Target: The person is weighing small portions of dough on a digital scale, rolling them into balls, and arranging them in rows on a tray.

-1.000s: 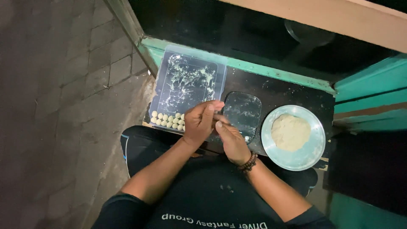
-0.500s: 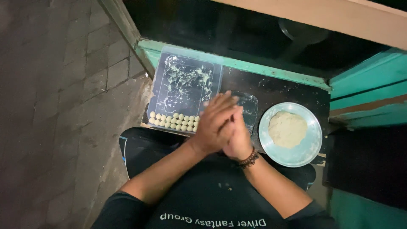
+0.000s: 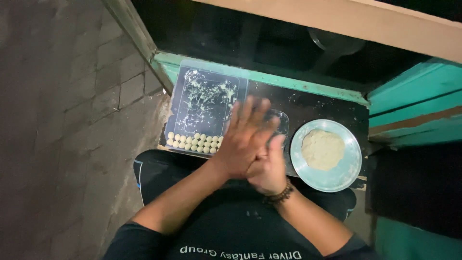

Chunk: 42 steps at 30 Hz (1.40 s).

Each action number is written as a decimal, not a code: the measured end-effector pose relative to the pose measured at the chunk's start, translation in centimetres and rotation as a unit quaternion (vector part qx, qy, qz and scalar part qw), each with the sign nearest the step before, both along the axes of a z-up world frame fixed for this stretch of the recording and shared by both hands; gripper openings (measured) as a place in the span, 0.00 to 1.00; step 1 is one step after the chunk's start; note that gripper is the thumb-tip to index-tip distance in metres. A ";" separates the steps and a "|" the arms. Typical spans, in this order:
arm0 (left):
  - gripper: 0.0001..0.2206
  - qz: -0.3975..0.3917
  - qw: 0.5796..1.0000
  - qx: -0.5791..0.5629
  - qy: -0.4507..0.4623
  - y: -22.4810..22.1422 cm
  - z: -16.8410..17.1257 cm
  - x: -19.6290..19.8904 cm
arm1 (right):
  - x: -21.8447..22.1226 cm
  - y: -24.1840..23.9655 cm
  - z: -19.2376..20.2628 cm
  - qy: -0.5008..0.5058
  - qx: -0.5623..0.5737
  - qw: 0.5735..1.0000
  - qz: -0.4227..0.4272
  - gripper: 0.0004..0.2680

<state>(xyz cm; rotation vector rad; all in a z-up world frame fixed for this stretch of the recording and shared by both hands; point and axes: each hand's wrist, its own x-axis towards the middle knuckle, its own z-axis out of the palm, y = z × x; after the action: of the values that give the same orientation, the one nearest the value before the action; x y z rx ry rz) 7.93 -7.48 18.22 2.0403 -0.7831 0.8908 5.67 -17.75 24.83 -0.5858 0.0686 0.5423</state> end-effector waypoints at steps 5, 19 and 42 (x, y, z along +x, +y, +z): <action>0.41 -0.040 0.999 -0.023 -0.029 -3.3 -5.7 -0.2 | 0.6 -0.9 -1.6 -0.016 0.021 0.999 0.028 0.32; 0.40 -0.005 0.999 0.041 0.018 -1.3 -0.3 -0.4 | 2.0 0.3 -5.5 -0.063 0.065 0.993 0.074 0.30; 0.42 0.009 0.997 0.032 0.071 -0.7 -2.5 0.2 | 2.6 -0.5 -6.5 -0.044 0.167 0.977 0.125 0.26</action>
<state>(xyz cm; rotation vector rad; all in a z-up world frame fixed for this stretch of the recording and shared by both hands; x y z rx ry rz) 8.18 -8.20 15.71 2.1446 -0.7242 0.7303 8.24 -18.25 18.36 -0.2898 -0.1803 0.7532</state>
